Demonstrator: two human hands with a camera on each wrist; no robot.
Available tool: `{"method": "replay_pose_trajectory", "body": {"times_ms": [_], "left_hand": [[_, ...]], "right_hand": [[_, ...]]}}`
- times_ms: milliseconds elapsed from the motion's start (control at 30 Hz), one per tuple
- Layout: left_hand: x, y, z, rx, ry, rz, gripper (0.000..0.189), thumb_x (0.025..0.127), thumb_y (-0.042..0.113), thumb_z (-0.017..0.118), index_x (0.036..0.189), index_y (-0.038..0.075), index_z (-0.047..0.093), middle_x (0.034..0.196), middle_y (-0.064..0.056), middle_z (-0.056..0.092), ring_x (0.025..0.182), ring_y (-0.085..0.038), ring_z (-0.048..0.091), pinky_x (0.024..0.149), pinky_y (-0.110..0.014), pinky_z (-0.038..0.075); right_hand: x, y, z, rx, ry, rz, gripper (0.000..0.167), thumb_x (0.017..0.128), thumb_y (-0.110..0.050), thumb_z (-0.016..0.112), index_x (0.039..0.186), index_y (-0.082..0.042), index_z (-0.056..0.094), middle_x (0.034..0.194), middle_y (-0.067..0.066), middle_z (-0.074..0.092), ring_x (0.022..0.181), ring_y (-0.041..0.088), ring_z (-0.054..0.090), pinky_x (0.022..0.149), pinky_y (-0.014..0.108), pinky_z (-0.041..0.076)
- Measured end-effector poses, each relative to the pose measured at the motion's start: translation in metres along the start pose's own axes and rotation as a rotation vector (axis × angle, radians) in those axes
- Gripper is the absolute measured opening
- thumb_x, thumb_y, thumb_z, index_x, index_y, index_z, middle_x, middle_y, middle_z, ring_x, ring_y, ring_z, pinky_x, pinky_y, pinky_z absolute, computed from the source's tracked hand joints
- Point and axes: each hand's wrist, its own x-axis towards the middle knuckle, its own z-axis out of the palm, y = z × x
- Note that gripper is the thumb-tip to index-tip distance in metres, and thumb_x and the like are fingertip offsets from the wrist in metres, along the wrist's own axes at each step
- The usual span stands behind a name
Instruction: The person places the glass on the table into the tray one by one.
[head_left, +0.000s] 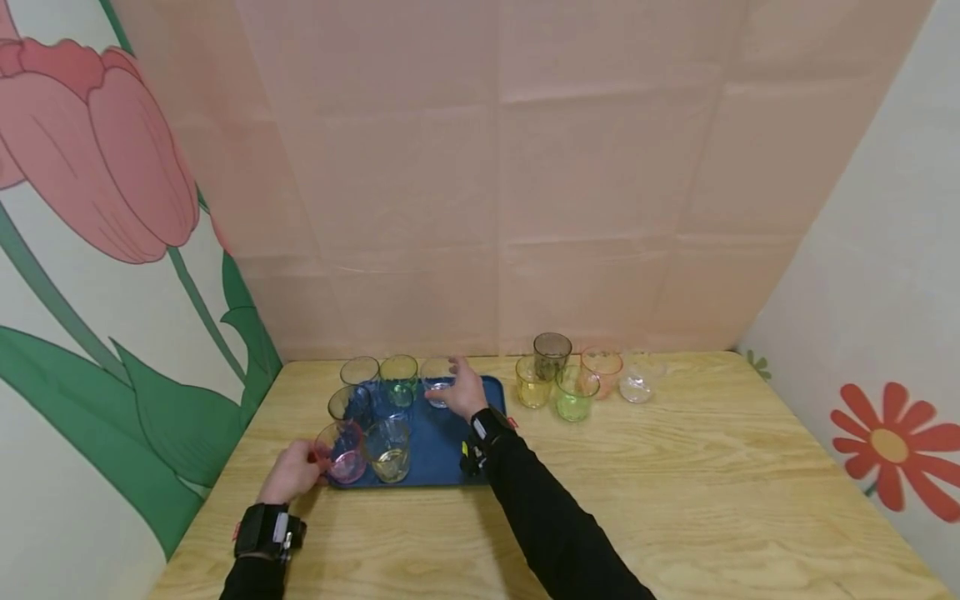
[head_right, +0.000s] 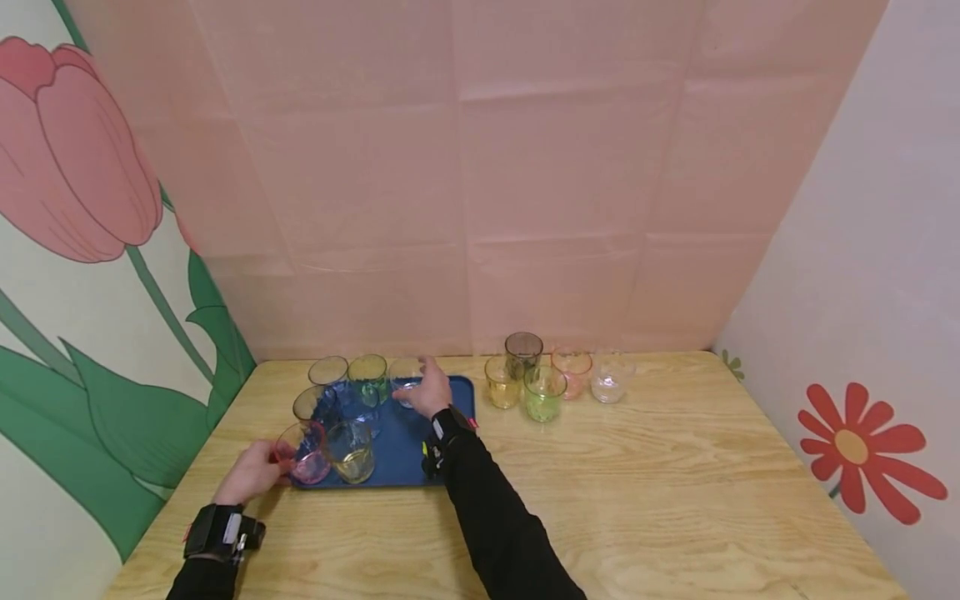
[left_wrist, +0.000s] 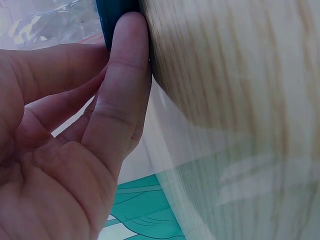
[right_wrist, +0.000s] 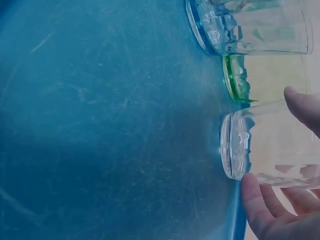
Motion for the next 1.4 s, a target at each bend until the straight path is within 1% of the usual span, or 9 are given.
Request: {"method": "replay_pose_trajectory", "body": {"times_ms": [67,133,300,433,700,900,1067,1233,1400], "left_hand": [[0.0,0.0,0.0,0.002,0.001,0.009,0.008,0.091,-0.006,0.062,0.098,-0.009,0.065,0.085,-0.011,0.064,0.072,-0.02,0.062,0.064,-0.034,0.055],[0.0,0.001,-0.001,-0.001,0.0,0.013,0.007,0.091,-0.007,0.061,0.098,-0.009,0.065,0.085,-0.011,0.064,0.071,-0.02,0.062,0.063,-0.034,0.055],[0.0,0.0,0.0,0.0,-0.002,0.0,0.007,0.092,-0.007,0.061,0.098,-0.008,0.065,0.085,-0.011,0.063,0.071,-0.02,0.062,0.063,-0.034,0.055],[0.001,-0.001,0.0,0.005,-0.004,-0.017,0.008,0.093,-0.007,0.061,0.1,-0.008,0.065,0.086,-0.011,0.063,0.072,-0.021,0.062,0.064,-0.034,0.054],[0.0,-0.001,0.0,-0.001,-0.002,-0.008,0.009,0.092,-0.008,0.06,0.099,-0.008,0.065,0.086,-0.011,0.063,0.072,-0.02,0.061,0.064,-0.034,0.055],[0.001,0.0,0.001,-0.005,-0.006,-0.016,0.009,0.092,-0.009,0.06,0.1,-0.009,0.065,0.087,-0.012,0.064,0.072,-0.021,0.062,0.064,-0.034,0.056],[0.002,0.0,0.001,-0.004,-0.007,-0.027,0.01,0.093,-0.008,0.06,0.101,-0.008,0.065,0.088,-0.012,0.063,0.074,-0.022,0.061,0.064,-0.034,0.055],[0.002,-0.001,0.001,0.009,-0.004,-0.032,0.011,0.093,-0.007,0.06,0.103,-0.008,0.065,0.09,-0.012,0.063,0.076,-0.022,0.06,0.065,-0.035,0.054],[0.003,-0.001,0.001,0.015,-0.01,-0.037,0.012,0.094,-0.006,0.06,0.104,-0.008,0.065,0.09,-0.012,0.063,0.076,-0.022,0.06,0.066,-0.035,0.054]], "right_hand": [[0.002,-0.001,0.0,0.013,-0.007,0.012,0.078,0.086,-0.011,0.082,0.152,-0.006,0.039,0.148,0.021,0.049,0.128,0.041,0.053,0.092,0.052,0.051],[0.003,-0.001,0.0,0.058,-0.002,0.041,0.079,0.086,-0.009,0.081,0.152,-0.006,0.038,0.15,0.02,0.047,0.128,0.042,0.053,0.097,0.05,0.049],[0.004,-0.005,0.0,0.067,0.021,0.075,0.079,0.086,-0.009,0.081,0.152,-0.007,0.037,0.151,0.019,0.046,0.126,0.041,0.053,0.097,0.05,0.049],[0.006,-0.004,0.001,0.069,0.024,0.063,0.079,0.084,-0.008,0.082,0.15,-0.006,0.039,0.149,0.021,0.048,0.126,0.042,0.053,0.096,0.052,0.049],[0.008,-0.001,0.006,0.064,0.02,0.049,0.079,0.086,-0.009,0.081,0.151,-0.007,0.037,0.148,0.022,0.048,0.129,0.043,0.051,0.096,0.051,0.049],[0.008,0.0,0.005,0.043,0.011,0.027,0.082,0.087,-0.01,0.08,0.154,-0.006,0.034,0.147,0.024,0.048,0.13,0.043,0.05,0.097,0.05,0.049],[0.007,0.001,0.001,0.019,0.001,0.019,0.09,0.085,-0.012,0.082,0.157,-0.007,0.029,0.147,0.026,0.048,0.132,0.044,0.05,0.099,0.051,0.048],[0.005,0.002,-0.002,0.03,0.002,0.001,0.09,0.082,-0.006,0.084,0.155,-0.007,0.033,0.14,0.025,0.055,0.128,0.043,0.053,0.099,0.053,0.048],[0.002,0.003,-0.004,0.039,-0.01,0.0,0.087,0.079,0.0,0.084,0.152,-0.007,0.038,0.128,0.021,0.061,0.118,0.039,0.058,0.094,0.05,0.052]]}}
